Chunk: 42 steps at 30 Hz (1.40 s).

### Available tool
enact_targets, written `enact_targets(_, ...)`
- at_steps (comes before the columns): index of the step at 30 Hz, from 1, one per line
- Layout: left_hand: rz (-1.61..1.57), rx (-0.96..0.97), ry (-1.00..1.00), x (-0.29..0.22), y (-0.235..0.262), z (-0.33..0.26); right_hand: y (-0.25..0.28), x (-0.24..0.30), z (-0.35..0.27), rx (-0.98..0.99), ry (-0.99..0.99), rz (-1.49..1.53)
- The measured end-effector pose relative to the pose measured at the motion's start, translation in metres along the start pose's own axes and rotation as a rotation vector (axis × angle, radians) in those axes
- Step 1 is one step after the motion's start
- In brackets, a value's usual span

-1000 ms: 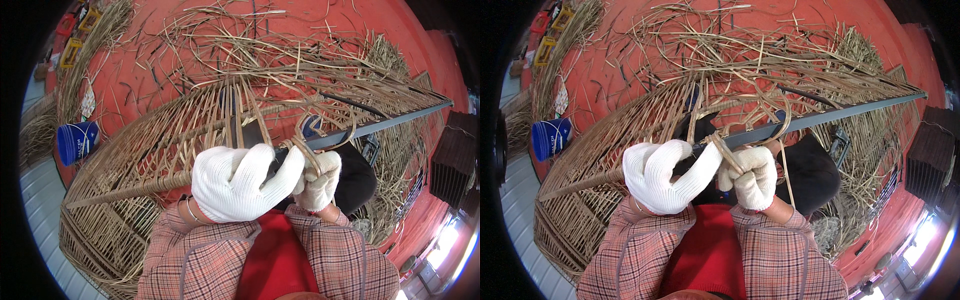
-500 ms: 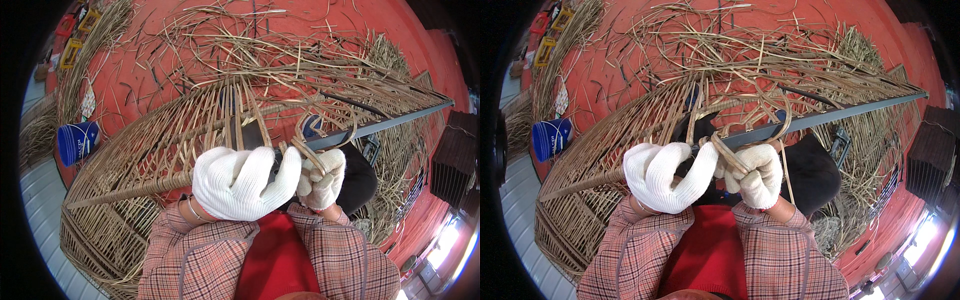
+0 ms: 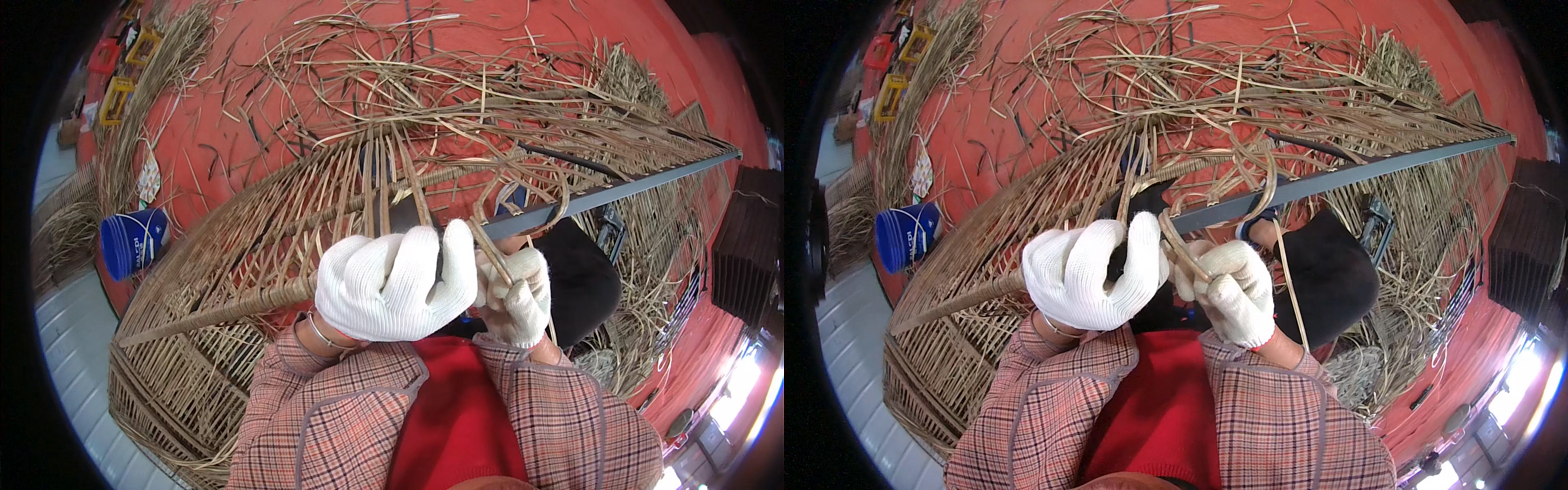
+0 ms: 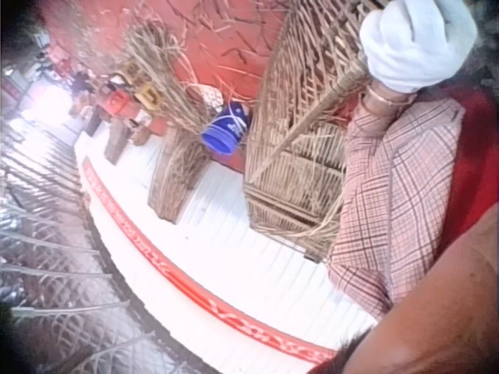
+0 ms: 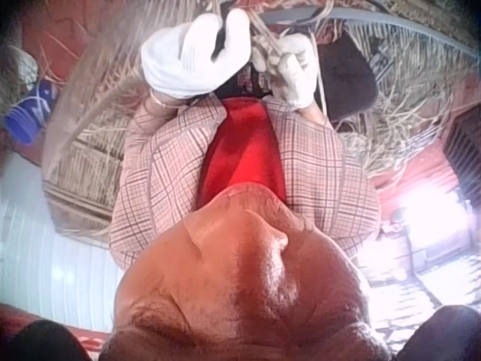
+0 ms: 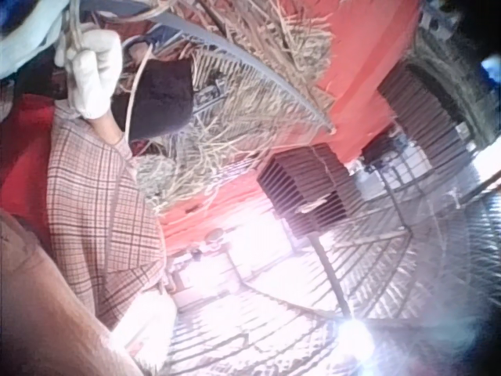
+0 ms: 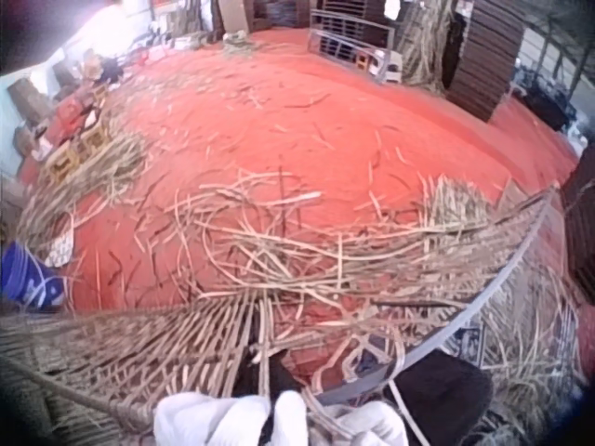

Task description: The person weaves dried palm leaves around a metal chair frame, securing them with a staple gun. They repeatedly wrap the leaves around the frame and fasten them in place.

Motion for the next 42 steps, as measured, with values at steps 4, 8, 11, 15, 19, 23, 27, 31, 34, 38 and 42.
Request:
enact_targets(4,-0.007,-0.041,-0.068,-0.004,-0.006,-0.009,-0.005,-0.001,-0.007,0.059,-0.005,-0.006)
enact_targets(8,-0.019,-0.058,-0.086,-0.006,-0.011,-0.020,-0.005,0.001,-0.015,0.034,-0.007,-0.082)
enact_targets(11,-0.082,-0.035,-0.069,-0.005,-0.010,-0.025,-0.008,0.005,-0.019,0.017,0.025,-0.097)
enact_targets(15,-0.247,0.009,-0.035,0.000,-0.008,-0.029,-0.016,0.015,-0.016,0.012,0.077,-0.125)
enact_targets(19,-0.264,-0.005,-0.002,0.003,-0.007,-0.031,-0.038,0.036,-0.001,0.141,0.129,-0.210)
enact_targets(23,-0.246,-0.040,0.028,0.001,-0.007,-0.035,-0.061,0.051,0.024,0.251,0.134,-0.319)
enact_targets(27,-0.219,-0.112,0.046,0.000,-0.003,-0.039,-0.083,0.060,0.050,0.238,0.173,-0.386)
enact_targets(31,-0.194,-0.163,0.011,-0.003,-0.003,-0.038,-0.085,0.058,0.081,0.106,0.008,-0.789)
enact_targets(34,-0.174,-0.163,0.017,-0.005,-0.002,-0.034,-0.094,0.045,0.109,0.167,0.056,-1.110)
enact_targets(38,-0.158,-0.152,-0.022,-0.005,-0.001,-0.029,-0.104,0.037,0.122,0.266,0.263,-1.804)
enact_targets(42,-0.183,-0.057,-0.052,-0.006,-0.007,-0.025,-0.096,0.009,0.132,0.430,0.156,-2.013)
Point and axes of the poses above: each hand's wrist, its own z-axis towards the middle knuckle, its own y-axis out of the back of the hand, x = y × z, the point moved 10 cm from there along z, towards the middle knuckle, and after that the axes turned 7 degrees about z, right-handed, at the moved point
